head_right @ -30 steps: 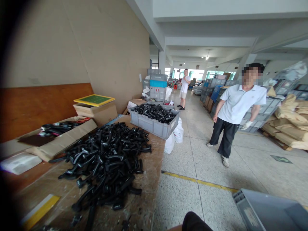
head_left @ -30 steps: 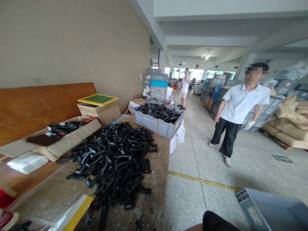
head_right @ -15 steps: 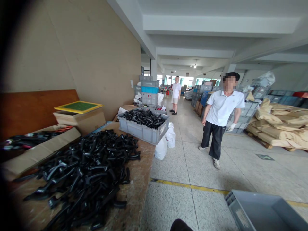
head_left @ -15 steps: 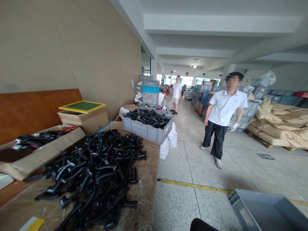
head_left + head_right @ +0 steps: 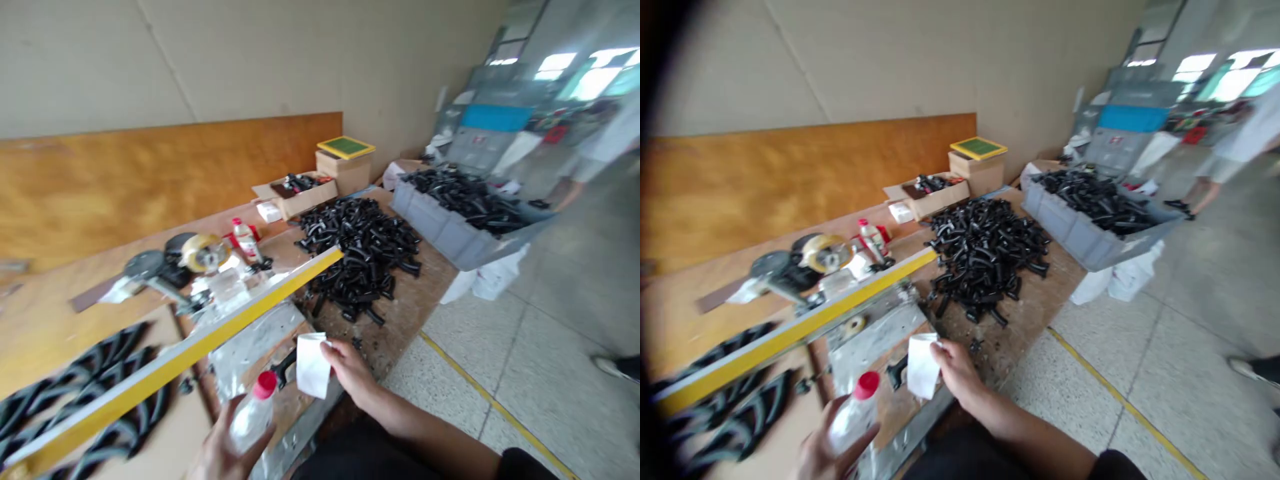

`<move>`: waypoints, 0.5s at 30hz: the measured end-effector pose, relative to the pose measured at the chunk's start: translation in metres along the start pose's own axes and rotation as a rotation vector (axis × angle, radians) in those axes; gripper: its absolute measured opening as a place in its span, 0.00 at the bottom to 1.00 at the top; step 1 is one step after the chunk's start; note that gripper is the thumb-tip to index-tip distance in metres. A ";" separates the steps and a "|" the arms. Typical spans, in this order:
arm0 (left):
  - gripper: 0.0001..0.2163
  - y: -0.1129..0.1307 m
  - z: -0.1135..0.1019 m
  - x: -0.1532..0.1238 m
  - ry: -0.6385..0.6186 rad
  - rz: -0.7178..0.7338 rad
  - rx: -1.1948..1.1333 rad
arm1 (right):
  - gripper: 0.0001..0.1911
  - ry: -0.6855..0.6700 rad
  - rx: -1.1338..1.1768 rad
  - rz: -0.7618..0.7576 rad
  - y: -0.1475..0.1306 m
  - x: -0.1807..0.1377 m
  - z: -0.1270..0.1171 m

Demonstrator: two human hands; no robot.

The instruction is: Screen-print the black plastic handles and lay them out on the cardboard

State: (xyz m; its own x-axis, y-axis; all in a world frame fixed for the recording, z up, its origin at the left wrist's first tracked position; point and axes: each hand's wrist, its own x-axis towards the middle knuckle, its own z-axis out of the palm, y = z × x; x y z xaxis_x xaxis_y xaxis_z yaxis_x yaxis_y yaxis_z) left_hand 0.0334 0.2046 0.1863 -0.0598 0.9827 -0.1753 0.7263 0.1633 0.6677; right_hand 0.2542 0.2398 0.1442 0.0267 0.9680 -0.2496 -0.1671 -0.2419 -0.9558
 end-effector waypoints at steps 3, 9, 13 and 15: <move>0.24 -0.007 0.003 -0.009 -0.018 -0.063 0.144 | 0.28 -0.041 -0.002 0.018 -0.007 -0.002 -0.004; 0.23 0.004 0.008 -0.004 -0.081 0.045 0.366 | 0.26 -0.129 0.007 0.071 -0.006 -0.005 -0.003; 0.24 0.006 0.009 0.001 -0.141 0.047 0.531 | 0.26 -0.141 0.003 0.093 -0.002 -0.003 -0.001; 0.24 0.007 0.009 0.004 -0.162 0.046 0.590 | 0.25 -0.141 -0.001 0.098 0.001 -0.001 -0.002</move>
State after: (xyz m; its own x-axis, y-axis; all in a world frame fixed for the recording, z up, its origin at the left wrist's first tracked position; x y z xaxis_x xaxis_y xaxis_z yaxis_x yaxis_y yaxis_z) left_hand 0.0443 0.2087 0.1838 0.0520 0.9543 -0.2943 0.9851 -0.0006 0.1723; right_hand 0.2560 0.2383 0.1435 -0.1285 0.9397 -0.3170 -0.1609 -0.3352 -0.9283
